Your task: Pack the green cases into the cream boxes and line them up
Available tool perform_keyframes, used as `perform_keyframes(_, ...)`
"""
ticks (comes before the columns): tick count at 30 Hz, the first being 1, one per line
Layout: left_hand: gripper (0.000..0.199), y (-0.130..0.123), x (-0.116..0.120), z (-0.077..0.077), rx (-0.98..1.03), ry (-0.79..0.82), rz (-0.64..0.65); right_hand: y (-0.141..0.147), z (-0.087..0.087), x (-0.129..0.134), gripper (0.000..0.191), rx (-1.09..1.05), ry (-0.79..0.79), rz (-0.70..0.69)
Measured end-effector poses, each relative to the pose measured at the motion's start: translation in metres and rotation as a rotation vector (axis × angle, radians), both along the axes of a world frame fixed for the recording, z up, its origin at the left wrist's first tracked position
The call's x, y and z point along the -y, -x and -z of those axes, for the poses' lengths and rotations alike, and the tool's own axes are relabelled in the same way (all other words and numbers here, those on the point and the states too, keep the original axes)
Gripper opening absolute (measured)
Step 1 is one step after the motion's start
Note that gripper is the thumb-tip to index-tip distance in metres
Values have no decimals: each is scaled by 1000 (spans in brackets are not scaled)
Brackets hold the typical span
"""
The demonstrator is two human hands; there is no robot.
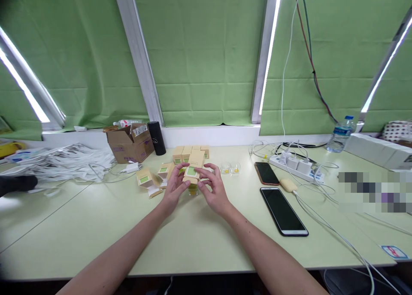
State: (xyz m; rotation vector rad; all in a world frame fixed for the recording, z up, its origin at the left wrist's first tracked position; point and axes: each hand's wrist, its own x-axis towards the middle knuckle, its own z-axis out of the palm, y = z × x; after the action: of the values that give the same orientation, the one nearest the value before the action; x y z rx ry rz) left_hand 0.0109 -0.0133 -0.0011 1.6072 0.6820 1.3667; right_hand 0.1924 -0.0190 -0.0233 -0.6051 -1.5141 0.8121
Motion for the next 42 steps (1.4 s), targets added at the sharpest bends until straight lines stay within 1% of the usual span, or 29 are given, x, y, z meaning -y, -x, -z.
perform_keyframes(7,58,-1,-1,2,-7,-16,-29,1,-1,1,40,25,-9,11)
perform_keyframes(10,55,-1,-1,3,-33,-44,-66,1,0,0,40,21,-7,27)
perform_keyframes(14,50,-2,-3,3,-73,-126,-128,2,0,-1,37,15,-5,44)
perform_keyframes(18,42,-3,-6,3,-101,-244,-229,2,1,-2,35,-4,-16,55)
perform_keyframes(20,39,-3,-7,4,-112,-277,-264,2,1,-3,35,-7,-19,61)
perform_keyframes(30,35,-6,-13,11,-95,-302,-299,3,2,-4,34,-5,-32,85)
perform_keyframes(37,29,-6,-13,11,-89,-318,-353,4,0,-4,28,-2,-54,107)
perform_keyframes(42,29,-5,-11,10,-133,-377,-391,4,0,-1,32,41,-60,116)
